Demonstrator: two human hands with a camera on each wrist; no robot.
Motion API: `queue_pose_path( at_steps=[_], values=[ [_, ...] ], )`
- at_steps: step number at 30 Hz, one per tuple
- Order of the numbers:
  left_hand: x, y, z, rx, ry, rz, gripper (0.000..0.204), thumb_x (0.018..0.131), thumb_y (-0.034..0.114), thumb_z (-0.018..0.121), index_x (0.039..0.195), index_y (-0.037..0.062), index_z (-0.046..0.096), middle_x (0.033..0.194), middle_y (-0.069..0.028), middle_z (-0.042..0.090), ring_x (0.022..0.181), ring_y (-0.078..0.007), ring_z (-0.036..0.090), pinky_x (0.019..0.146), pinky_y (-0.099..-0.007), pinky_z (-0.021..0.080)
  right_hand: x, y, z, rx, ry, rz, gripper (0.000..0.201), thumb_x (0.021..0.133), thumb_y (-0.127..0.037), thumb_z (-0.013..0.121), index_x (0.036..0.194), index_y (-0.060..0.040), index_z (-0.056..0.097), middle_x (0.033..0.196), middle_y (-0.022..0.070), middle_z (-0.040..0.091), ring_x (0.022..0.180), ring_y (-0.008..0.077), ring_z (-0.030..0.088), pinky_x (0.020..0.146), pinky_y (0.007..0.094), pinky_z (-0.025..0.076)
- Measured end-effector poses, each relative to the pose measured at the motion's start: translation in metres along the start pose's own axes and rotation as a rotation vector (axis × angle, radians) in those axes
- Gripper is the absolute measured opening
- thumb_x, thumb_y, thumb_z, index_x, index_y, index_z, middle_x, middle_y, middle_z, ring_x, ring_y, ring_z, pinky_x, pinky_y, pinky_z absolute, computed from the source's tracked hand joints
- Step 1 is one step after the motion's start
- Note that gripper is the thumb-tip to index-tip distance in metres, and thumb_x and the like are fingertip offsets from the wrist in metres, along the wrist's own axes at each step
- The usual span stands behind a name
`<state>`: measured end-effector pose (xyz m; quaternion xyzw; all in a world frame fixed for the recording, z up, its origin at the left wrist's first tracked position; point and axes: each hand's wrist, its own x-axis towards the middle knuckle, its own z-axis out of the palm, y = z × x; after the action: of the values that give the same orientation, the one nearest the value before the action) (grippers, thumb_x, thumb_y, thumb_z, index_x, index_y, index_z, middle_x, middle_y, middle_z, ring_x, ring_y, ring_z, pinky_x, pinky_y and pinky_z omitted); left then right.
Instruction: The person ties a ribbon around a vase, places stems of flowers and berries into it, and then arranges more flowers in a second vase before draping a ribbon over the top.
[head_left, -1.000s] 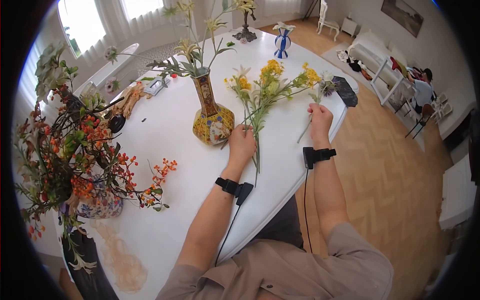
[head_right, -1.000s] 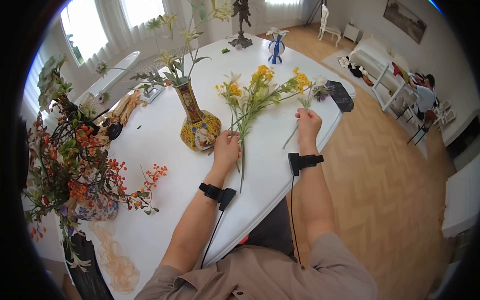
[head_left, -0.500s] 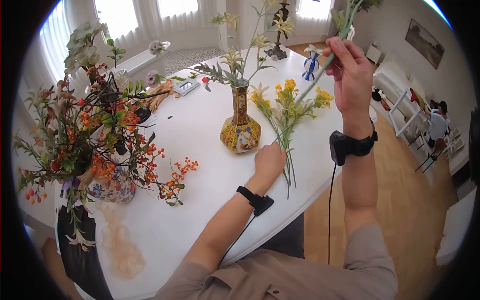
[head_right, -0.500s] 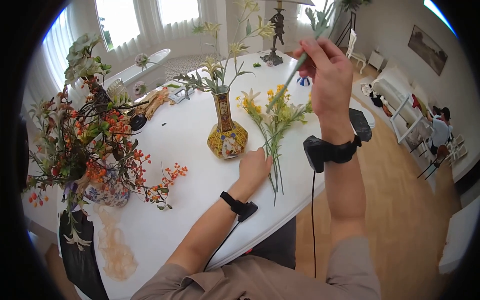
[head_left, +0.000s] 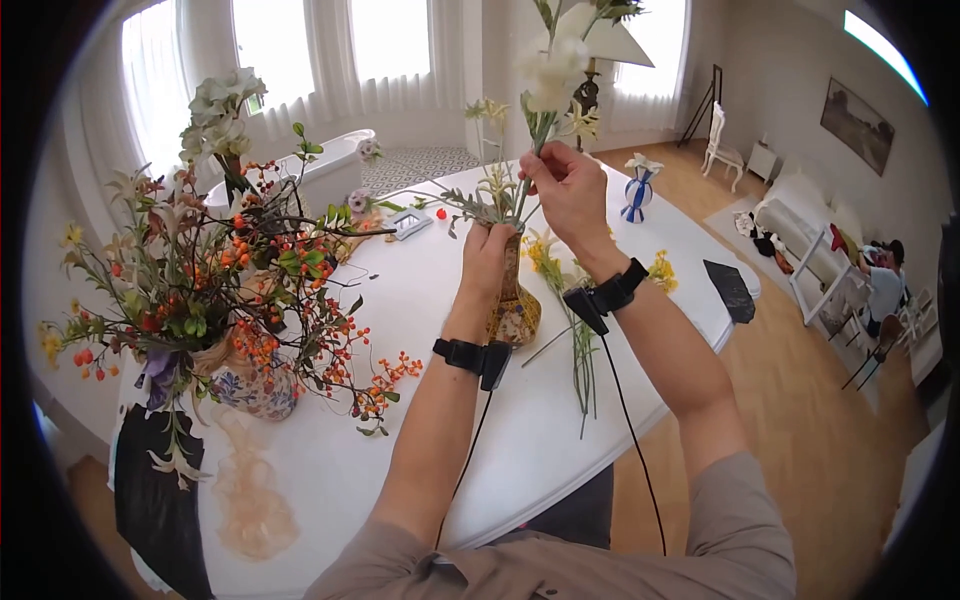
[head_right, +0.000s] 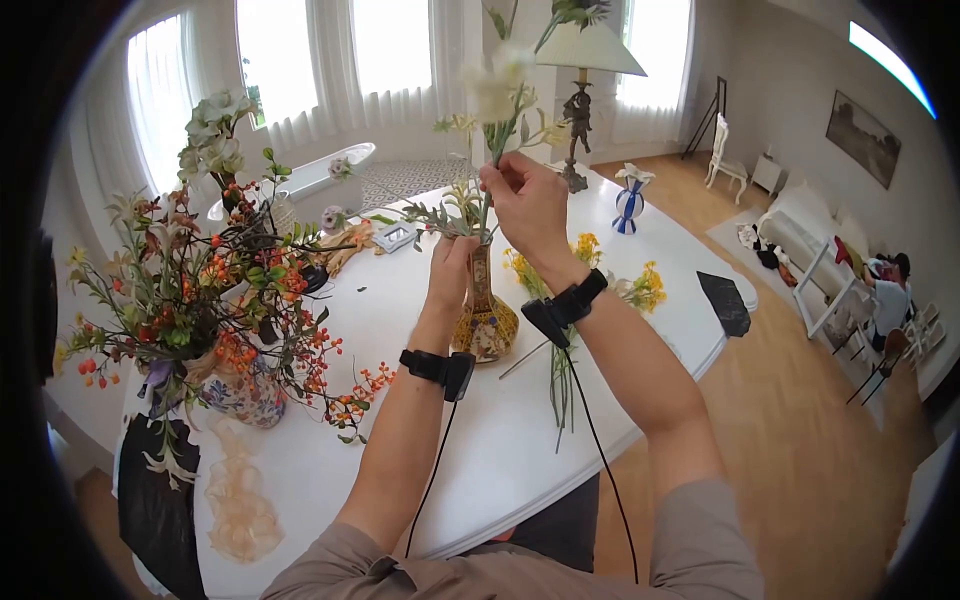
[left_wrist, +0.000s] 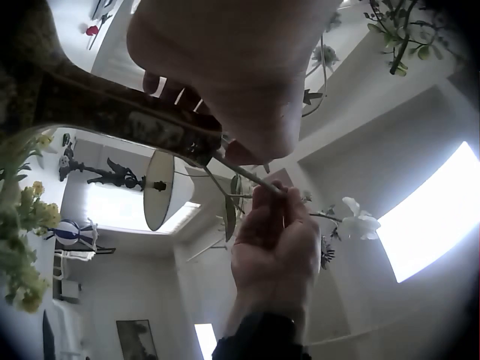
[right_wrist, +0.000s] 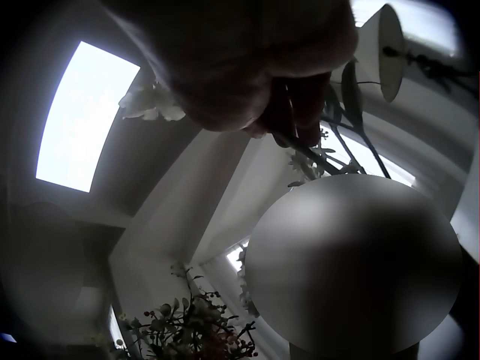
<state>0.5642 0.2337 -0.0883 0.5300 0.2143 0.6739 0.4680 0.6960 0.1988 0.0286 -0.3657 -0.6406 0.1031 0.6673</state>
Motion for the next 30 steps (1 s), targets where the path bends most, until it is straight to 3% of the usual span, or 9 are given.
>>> queue_pose_path(
  at_steps=[2,6,14,16,20,23,25,30],
  values=[
    [0.001,0.018,0.000,-0.110,-0.175,-0.246,0.033,0.099,0.019,0.055,0.121,-0.0034,0.066,0.104,-0.0128,0.069,0.094,-0.0194,0.066,0.087,-0.0322,0.052,-0.014,0.003,0.001,0.015,-0.035,0.017,0.025,0.097,-0.021,0.073,0.089,0.0026,0.073,0.071,0.0061,0.073,0.061,0.0112,0.068,0.059,0.0286,0.054],
    [0.003,-0.008,0.000,-0.192,-0.046,-0.261,0.037,0.101,0.020,0.049,0.124,-0.0034,0.068,0.105,-0.0121,0.072,0.091,-0.0210,0.068,0.084,-0.0330,0.054,-0.022,-0.009,-0.005,-0.014,-0.035,0.086,0.026,0.096,-0.021,0.075,0.093,0.0051,0.074,0.069,0.0071,0.072,0.060,0.0123,0.069,0.056,0.0286,0.053],
    [0.002,-0.008,-0.002,-0.237,-0.047,-0.283,0.036,0.101,0.021,0.049,0.123,-0.0021,0.066,0.103,-0.0103,0.071,0.094,-0.0213,0.068,0.087,-0.0356,0.054,-0.014,-0.001,-0.012,-0.157,-0.161,0.138,0.023,0.090,-0.018,0.081,0.090,0.0044,0.077,0.073,0.0105,0.075,0.064,0.0131,0.071,0.061,0.0299,0.054],
    [0.005,-0.009,-0.005,-0.355,-0.112,-0.352,0.037,0.101,0.024,0.050,0.127,0.0006,0.063,0.108,-0.0095,0.070,0.099,-0.0198,0.067,0.090,-0.0350,0.053,-0.016,0.011,-0.009,-0.240,-0.229,0.042,0.022,0.083,-0.019,0.082,0.092,0.0011,0.080,0.077,0.0155,0.076,0.067,0.0238,0.073,0.066,0.0362,0.055],
    [0.003,-0.010,-0.002,-0.363,-0.168,-0.289,0.039,0.101,0.027,0.050,0.130,0.0032,0.060,0.114,-0.0072,0.069,0.102,-0.0178,0.066,0.090,-0.0340,0.052,-0.028,0.011,-0.001,-0.299,-0.285,0.144,0.025,0.081,-0.021,0.082,0.092,0.0004,0.080,0.079,0.0185,0.075,0.069,0.0289,0.073,0.068,0.0377,0.056],
    [0.001,-0.009,0.001,-0.362,-0.163,-0.242,0.040,0.103,0.029,0.048,0.132,0.0042,0.060,0.117,-0.0051,0.067,0.103,-0.0169,0.065,0.089,-0.0334,0.052,-0.037,0.012,0.000,-0.368,-0.219,0.061,0.020,0.081,-0.017,0.080,0.091,-0.0003,0.079,0.076,0.0191,0.073,0.069,0.0305,0.073,0.068,0.0383,0.056],
    [0.000,-0.014,0.002,-0.385,-0.064,-0.231,0.037,0.106,0.031,0.047,0.129,0.0052,0.061,0.115,-0.0050,0.067,0.102,-0.0159,0.065,0.088,-0.0328,0.052,-0.042,0.010,-0.002,-0.316,-0.116,-0.189,0.017,0.082,-0.013,0.078,0.093,-0.0011,0.078,0.074,0.0192,0.072,0.066,0.0321,0.072,0.065,0.0382,0.056],
    [0.004,-0.022,-0.006,-0.300,-0.098,-0.215,0.034,0.108,0.031,0.048,0.125,0.0051,0.062,0.112,-0.0066,0.068,0.101,-0.0159,0.066,0.087,-0.0326,0.053,-0.032,-0.008,-0.030,-0.332,-0.125,0.001,0.015,0.084,-0.008,0.075,0.097,-0.0011,0.075,0.072,0.0135,0.071,0.057,0.0212,0.068,0.060,0.0347,0.055]
  ],
)
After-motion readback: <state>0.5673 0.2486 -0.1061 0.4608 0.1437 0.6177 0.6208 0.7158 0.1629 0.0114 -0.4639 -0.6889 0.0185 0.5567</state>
